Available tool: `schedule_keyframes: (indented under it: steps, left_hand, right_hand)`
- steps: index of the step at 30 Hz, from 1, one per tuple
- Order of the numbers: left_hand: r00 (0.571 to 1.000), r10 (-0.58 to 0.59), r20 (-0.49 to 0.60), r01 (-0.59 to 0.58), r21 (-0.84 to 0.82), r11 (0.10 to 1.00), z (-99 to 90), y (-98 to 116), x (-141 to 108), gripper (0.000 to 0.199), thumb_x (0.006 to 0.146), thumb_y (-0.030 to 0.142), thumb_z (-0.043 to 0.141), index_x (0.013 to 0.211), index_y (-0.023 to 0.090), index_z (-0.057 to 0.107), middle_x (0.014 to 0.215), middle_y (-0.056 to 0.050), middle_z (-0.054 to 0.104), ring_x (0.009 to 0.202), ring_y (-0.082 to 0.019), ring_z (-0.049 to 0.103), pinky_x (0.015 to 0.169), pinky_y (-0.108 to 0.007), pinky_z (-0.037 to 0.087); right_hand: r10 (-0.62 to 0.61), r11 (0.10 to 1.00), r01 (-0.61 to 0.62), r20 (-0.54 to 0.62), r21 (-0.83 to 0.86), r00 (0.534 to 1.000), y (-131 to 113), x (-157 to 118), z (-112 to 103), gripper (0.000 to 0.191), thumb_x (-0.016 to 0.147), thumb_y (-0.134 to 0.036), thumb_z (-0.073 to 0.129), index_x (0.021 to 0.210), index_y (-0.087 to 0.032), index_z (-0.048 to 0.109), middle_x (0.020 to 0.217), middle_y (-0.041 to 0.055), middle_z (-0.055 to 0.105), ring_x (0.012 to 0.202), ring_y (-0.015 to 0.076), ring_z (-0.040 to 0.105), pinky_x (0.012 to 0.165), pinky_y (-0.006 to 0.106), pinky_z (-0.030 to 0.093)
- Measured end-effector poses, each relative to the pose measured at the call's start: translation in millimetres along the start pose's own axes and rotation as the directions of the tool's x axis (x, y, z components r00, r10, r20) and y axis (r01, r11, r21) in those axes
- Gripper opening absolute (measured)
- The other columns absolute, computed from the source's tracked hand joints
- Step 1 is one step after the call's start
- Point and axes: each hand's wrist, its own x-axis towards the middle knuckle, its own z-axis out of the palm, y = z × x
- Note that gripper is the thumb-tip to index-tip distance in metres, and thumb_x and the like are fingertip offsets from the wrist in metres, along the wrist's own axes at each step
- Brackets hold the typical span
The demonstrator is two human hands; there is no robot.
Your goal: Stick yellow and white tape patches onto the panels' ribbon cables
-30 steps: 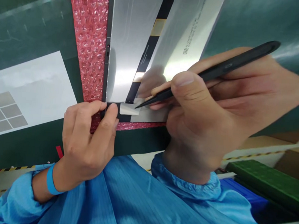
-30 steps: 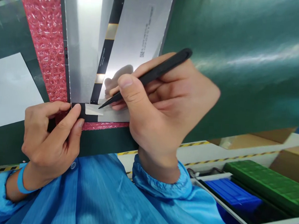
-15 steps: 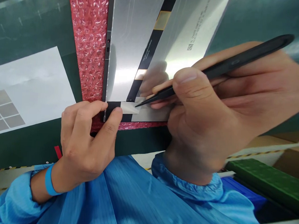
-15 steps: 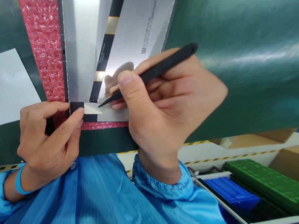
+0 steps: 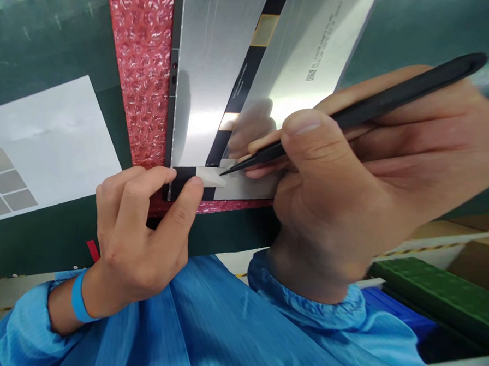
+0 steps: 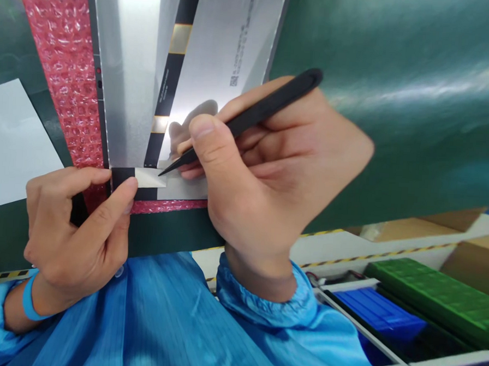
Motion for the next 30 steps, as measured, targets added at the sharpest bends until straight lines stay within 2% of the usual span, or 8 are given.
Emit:
schedule_keyframes:
  steps: [6,9,16,22,25,30]
  left_hand:
    - [1.0,0.016,0.013,-0.017,0.043,0.999,2.8,3.2,0.5,0.029,0.094,0.013,0.075,0.121,0.024,0.075,0.118,-0.014,0.07,0.109,-0.032,0.066,0.087,-0.052,0.057]
    - [1.0,0.01,0.012,-0.011,0.064,0.998,4.6,3.7,0.3,0.027,0.094,0.014,0.075,0.12,0.022,0.075,0.122,-0.016,0.068,0.113,-0.034,0.064,0.09,-0.054,0.057]
    - [1.0,0.011,0.003,-0.011,0.1,0.995,1.4,1.7,-1.1,0.029,0.088,0.012,0.081,0.115,0.022,0.076,0.12,-0.017,0.07,0.109,-0.034,0.065,0.092,-0.057,0.057]
    - [0.999,0.007,0.044,-0.012,0.118,0.993,1.7,5.2,0.0,0.034,0.095,0.015,0.074,0.128,0.02,0.074,0.127,-0.017,0.067,0.117,-0.035,0.064,0.093,-0.056,0.057]
    - [0.999,-0.019,0.05,0.013,0.126,0.992,3.5,7.0,-1.1,0.035,0.094,0.014,0.075,0.129,0.02,0.074,0.13,-0.018,0.066,0.12,-0.036,0.061,0.094,-0.056,0.056]
    - [0.998,-0.045,0.048,0.039,0.11,0.993,5.4,7.2,-2.8,0.033,0.096,0.014,0.072,0.128,0.021,0.073,0.131,-0.018,0.064,0.123,-0.036,0.058,0.096,-0.059,0.055]
  right_hand:
    - [-0.019,0.999,0.019,-0.003,-0.048,1.0,0.6,0.2,1.6,0.008,0.1,-0.014,0.072,0.095,-0.019,0.076,0.082,0.0001,0.073,0.072,0.0213,0.074,0.054,0.033,0.06]
    - [-0.027,0.998,0.026,-0.004,-0.049,1.0,0.3,0.5,2.1,0.006,0.099,-0.016,0.074,0.095,-0.019,0.077,0.081,0.0001,0.073,0.071,0.0207,0.074,0.053,0.033,0.06]
    - [-0.033,0.998,0.033,-0.014,-0.045,0.999,0.0,0.9,2.9,0.01,0.098,-0.013,0.074,0.091,-0.019,0.075,0.081,0.002,0.074,0.07,0.0245,0.075,0.053,0.037,0.062]
    - [-0.026,0.999,0.025,-0.017,-0.036,1.0,0.3,0.9,3.2,0.007,0.097,-0.013,0.074,0.092,-0.017,0.076,0.08,0.0031,0.073,0.073,0.0253,0.076,0.053,0.035,0.061]
    - [-0.03,0.998,0.029,-0.011,-0.051,1.0,1.1,1.2,2.8,0.006,0.097,-0.015,0.075,0.093,-0.018,0.077,0.081,0.0028,0.073,0.076,0.0265,0.077,0.055,0.036,0.064]
    - [-0.07,0.997,0.07,-0.012,-0.026,0.997,5.7,0.3,3.1,0.008,0.097,-0.015,0.075,0.093,-0.02,0.079,0.08,0.0003,0.072,0.066,0.0213,0.072,0.067,0.038,0.071]
